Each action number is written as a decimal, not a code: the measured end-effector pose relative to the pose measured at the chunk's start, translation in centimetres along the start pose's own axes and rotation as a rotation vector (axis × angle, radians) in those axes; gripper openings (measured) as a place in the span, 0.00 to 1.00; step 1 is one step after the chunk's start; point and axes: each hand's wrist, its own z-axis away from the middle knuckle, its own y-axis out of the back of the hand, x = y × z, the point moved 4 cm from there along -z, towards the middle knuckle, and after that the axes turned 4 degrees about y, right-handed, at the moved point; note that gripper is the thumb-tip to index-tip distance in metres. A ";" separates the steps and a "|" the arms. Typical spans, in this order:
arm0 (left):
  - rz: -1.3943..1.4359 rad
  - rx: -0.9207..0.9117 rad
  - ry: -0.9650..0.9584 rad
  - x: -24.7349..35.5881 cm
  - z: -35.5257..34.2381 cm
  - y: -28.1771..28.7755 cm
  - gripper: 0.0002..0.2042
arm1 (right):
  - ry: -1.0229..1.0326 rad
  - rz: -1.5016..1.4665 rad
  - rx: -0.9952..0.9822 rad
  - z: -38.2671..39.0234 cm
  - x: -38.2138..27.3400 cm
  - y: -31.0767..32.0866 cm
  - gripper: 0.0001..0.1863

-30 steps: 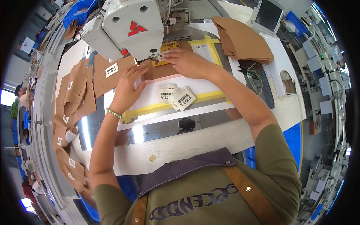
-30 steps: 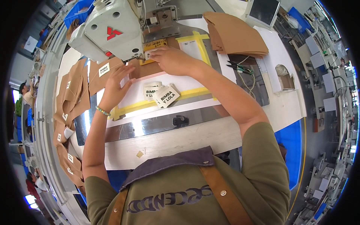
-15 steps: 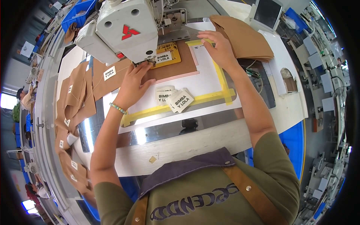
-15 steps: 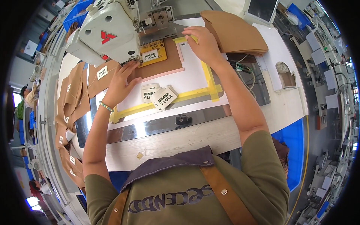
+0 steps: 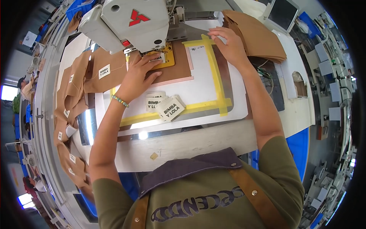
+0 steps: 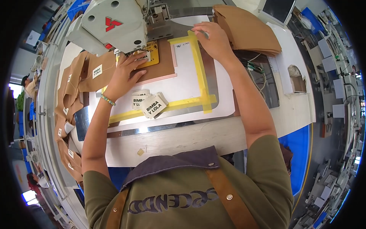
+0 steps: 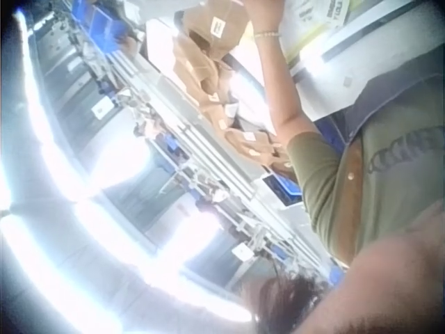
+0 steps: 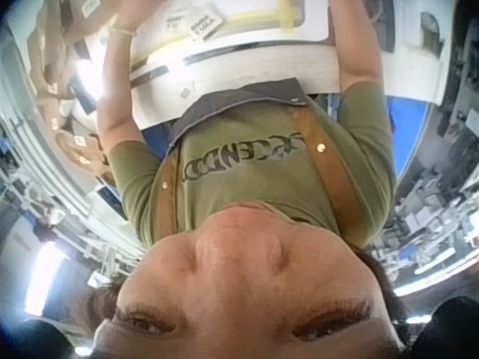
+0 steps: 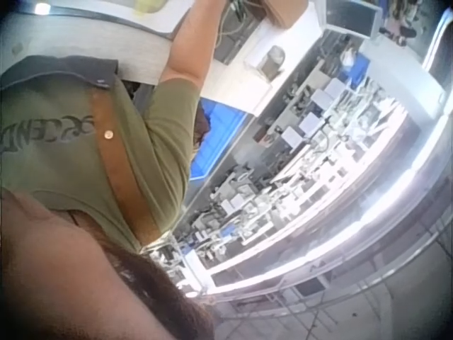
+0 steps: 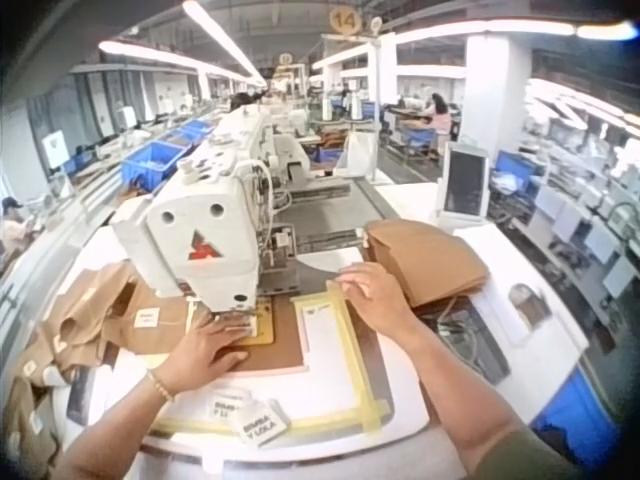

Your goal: Sewing brand labels onto leather pieces using an industrial sewing machine.

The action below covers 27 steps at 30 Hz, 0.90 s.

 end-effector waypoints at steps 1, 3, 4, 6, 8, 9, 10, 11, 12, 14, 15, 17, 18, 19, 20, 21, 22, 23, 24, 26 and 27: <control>0.001 0.001 -0.004 -0.1 0.1 0.0 0.19 | -0.010 0.004 0.000 0.0 -0.1 -0.1 0.11; 0.006 0.010 0.001 -0.2 0.2 -0.2 0.19 | -0.014 -0.002 -0.010 0.0 -0.1 -0.2 0.11; 0.009 0.017 0.003 -0.2 0.3 -0.4 0.19 | -0.021 -0.006 -0.017 0.1 -0.1 -0.2 0.11; 0.016 0.013 0.008 -0.3 0.4 -0.6 0.19 | -0.016 -0.014 -0.023 0.1 -0.1 -0.3 0.11; 0.022 0.011 0.011 -0.4 0.5 -0.8 0.20 | -0.010 -0.019 -0.028 0.1 -0.1 -0.3 0.11; 0.013 0.032 -0.009 -0.5 0.5 -0.8 0.20 | -0.001 -0.007 -0.030 0.0 0.0 -0.3 0.11; 0.003 0.054 -0.030 -0.6 0.5 -0.8 0.20 | 0.007 0.006 -0.031 0.0 0.1 -0.3 0.11; 0.003 0.056 -0.027 -0.7 0.7 -0.8 0.20 | 0.010 0.005 -0.034 0.1 0.2 -0.4 0.11; 0.005 0.052 -0.032 -0.7 0.6 -0.8 0.20 | 0.006 0.008 -0.033 0.0 0.2 -0.3 0.11; 0.008 0.051 -0.035 -0.6 0.6 -0.7 0.20 | 0.003 0.012 -0.033 0.0 0.2 -0.3 0.11; -0.013 0.050 -0.034 -0.7 0.7 -0.6 0.20 | -0.005 0.012 -0.038 0.0 0.1 -0.3 0.11; -0.034 0.051 -0.032 -0.8 0.8 -0.6 0.20 | -0.012 0.012 -0.044 0.0 0.0 -0.4 0.11; -0.005 0.045 -0.037 -0.8 0.8 -0.5 0.20 | -0.020 0.006 -0.038 0.0 0.1 -0.4 0.11; 0.025 0.039 -0.043 -0.7 0.7 -0.3 0.20 | -0.028 -0.001 -0.033 0.0 0.2 -0.5 0.11; 0.024 0.039 -0.044 -0.7 0.7 -0.1 0.20 | -0.028 0.001 -0.032 0.0 0.2 -0.5 0.11; 0.018 0.004 -0.011 -0.6 0.8 -0.1 0.21 | -0.035 -0.001 -0.040 0.1 0.3 -0.5 0.11; 0.013 -0.032 0.023 -0.6 0.8 -0.1 0.21 | -0.042 -0.003 -0.048 0.2 0.5 -0.6 0.11; 0.013 -0.031 0.022 -0.5 0.7 -0.1 0.21 | -0.041 -0.001 -0.048 0.2 0.6 -0.5 0.11; 0.022 -0.022 0.012 -0.5 0.7 -0.2 0.22 | -0.041 -0.001 -0.055 0.2 0.6 -0.6 0.11; 0.031 -0.013 0.002 -0.6 0.7 -0.2 0.22 | -0.041 0.001 -0.062 0.3 0.7 -0.8 0.11; 0.035 -0.013 0.013 -0.6 0.5 -0.2 0.22 | -0.042 -0.011 -0.047 0.4 0.7 -0.8 0.11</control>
